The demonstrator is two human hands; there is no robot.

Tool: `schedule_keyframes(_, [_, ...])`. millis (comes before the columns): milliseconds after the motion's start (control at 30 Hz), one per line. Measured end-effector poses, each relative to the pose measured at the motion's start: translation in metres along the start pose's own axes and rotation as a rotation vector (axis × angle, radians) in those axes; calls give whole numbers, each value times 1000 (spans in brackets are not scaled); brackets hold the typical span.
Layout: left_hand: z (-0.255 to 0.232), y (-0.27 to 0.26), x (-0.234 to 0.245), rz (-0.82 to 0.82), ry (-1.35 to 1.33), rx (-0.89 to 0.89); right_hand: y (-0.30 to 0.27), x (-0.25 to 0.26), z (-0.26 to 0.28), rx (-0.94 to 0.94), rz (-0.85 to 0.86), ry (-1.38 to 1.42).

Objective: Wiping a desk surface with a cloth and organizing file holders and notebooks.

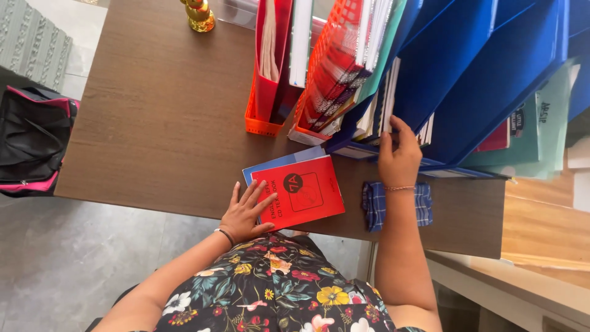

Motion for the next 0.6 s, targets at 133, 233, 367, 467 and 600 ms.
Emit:
schedule_keyframes(133, [0, -1, 0, 8, 5, 3, 7, 3, -1, 55, 13, -187])
schedule_keyframes(233, [1, 2, 0, 13, 2, 5, 16, 7, 4, 19, 87, -394])
schedule_keyframes(367, [0, -1, 0, -1, -12, 3, 29, 8, -4, -247, 332, -485])
schedule_keyframes(467, [-3, -5, 2, 8, -37, 9, 35, 0, -14, -296, 384, -536])
schedule_keyframes(600, [-3, 0, 5, -1, -31, 11, 51, -1, -13, -365, 406, -440])
Point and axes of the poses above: each hand's wrist, its own y-axis towards the middle knuckle, its own x-axis out of the back of the hand, z = x × y, the point moved 2 cm from there along y, towards the middle knuckle, and after that the axes turned 8 degrees about z, right-handed, at the moved point
